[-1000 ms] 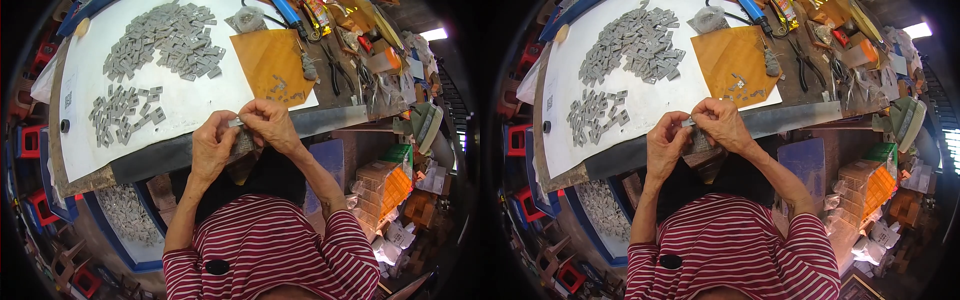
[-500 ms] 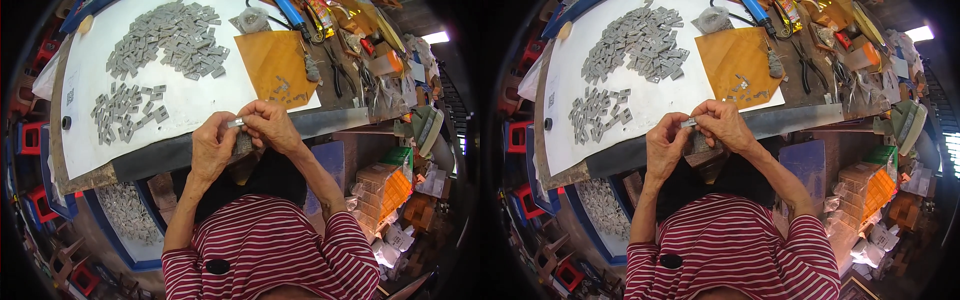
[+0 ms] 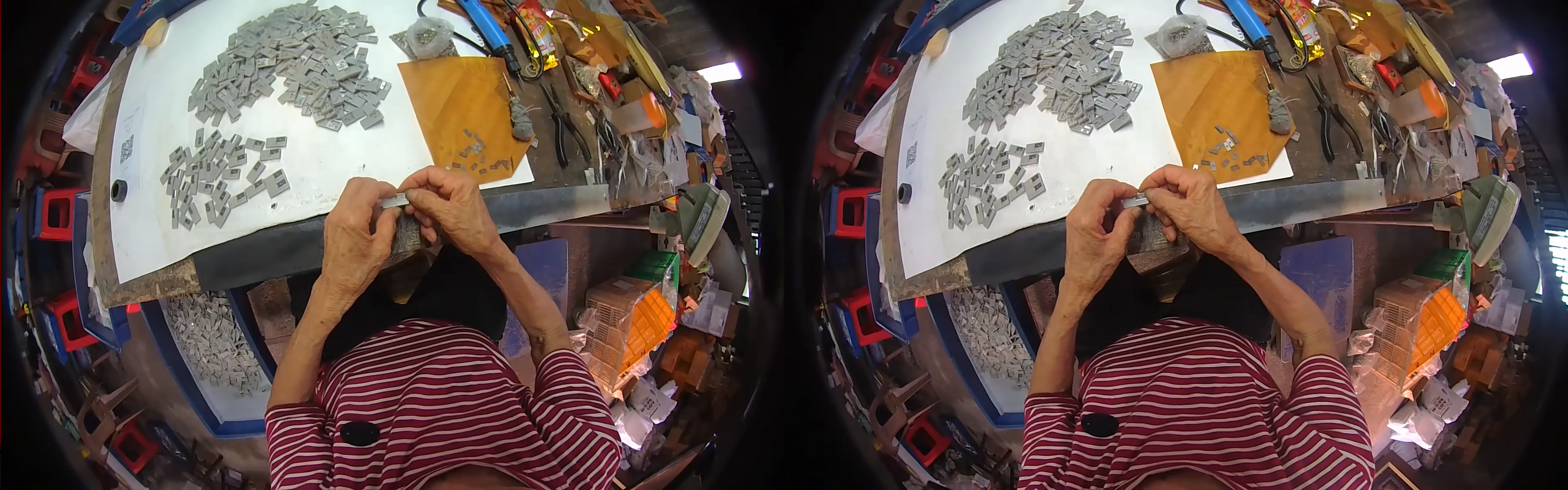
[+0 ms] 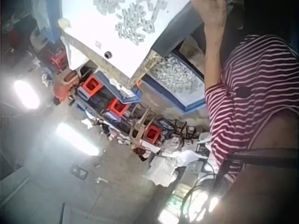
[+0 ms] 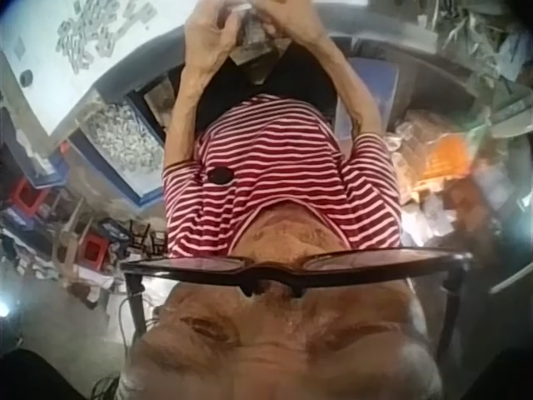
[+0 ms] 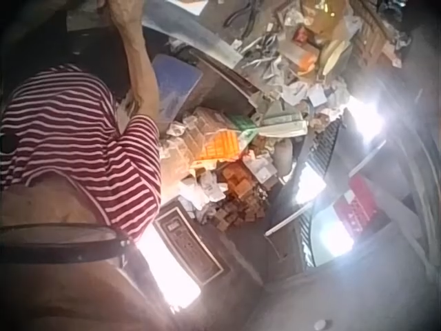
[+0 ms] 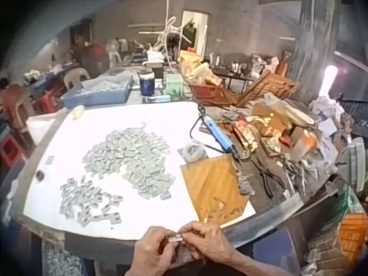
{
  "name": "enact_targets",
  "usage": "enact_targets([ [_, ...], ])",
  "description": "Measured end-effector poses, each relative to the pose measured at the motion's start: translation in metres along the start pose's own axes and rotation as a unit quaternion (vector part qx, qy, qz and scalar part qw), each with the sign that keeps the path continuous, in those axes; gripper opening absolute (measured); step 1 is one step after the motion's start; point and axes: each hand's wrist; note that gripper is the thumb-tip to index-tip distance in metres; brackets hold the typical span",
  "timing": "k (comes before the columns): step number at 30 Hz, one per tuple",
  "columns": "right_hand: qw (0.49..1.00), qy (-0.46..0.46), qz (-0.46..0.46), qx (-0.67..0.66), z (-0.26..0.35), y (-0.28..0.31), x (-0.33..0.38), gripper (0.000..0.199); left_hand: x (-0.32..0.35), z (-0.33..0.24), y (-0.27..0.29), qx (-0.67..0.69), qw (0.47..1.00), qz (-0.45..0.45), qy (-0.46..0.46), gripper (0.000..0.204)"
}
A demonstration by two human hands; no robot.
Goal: The person is manually assembling small metal parts on a workbench.
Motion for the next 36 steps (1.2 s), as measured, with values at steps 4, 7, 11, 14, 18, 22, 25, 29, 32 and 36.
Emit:
enact_targets([
  [4,0.997,-0.004,0.031,0.064,0.007,-0.005,-0.001,0.013,-0.003,-0.002,0.007,0.000,1.000,-0.002,-0.002,0.017],
  [7,0.987,0.046,0.056,0.142,0.006,-0.006,-0.004,0.013,-0.004,0.001,0.011,-0.002,1.000,-0.010,-0.001,0.017],
  [11,0.913,0.216,0.103,0.332,0.008,-0.010,-0.014,0.015,-0.007,0.011,0.012,-0.020,0.999,-0.024,-0.021,0.019],
  [14,0.904,0.211,0.119,0.352,0.009,-0.016,-0.023,0.015,-0.008,0.019,0.016,-0.049,0.998,-0.041,-0.026,0.019],
  [18,0.878,0.235,0.148,0.390,0.007,-0.025,-0.038,0.015,-0.009,0.027,0.025,-0.093,0.993,-0.063,-0.035,0.020],
  [22,0.854,0.299,0.169,0.390,-0.003,-0.034,-0.054,0.014,-0.011,0.038,0.032,-0.160,0.984,-0.068,-0.032,0.021],
  [25,0.834,0.324,0.170,0.413,-0.009,-0.040,-0.064,0.014,-0.012,0.046,0.038,-0.182,0.980,-0.073,-0.037,0.021],
  [29,0.808,0.358,0.155,0.441,-0.017,-0.043,-0.077,0.014,-0.010,0.051,0.046,-0.169,0.975,-0.133,-0.047,0.020],
  [32,0.796,0.361,0.135,0.467,-0.020,-0.049,-0.082,0.014,-0.004,0.056,0.053,-0.177,0.970,-0.163,-0.022,0.019],
  [36,0.788,0.351,0.114,0.492,-0.026,-0.058,-0.090,0.011,0.003,0.061,0.058,-0.184,0.963,-0.197,0.010,0.017],
])
Point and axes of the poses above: each hand's wrist, its own x-axis away from the middle knuckle, its own y-axis out of the back of the hand, z = x × y, and after that the axes turned 14 degrees about -x, right-handed
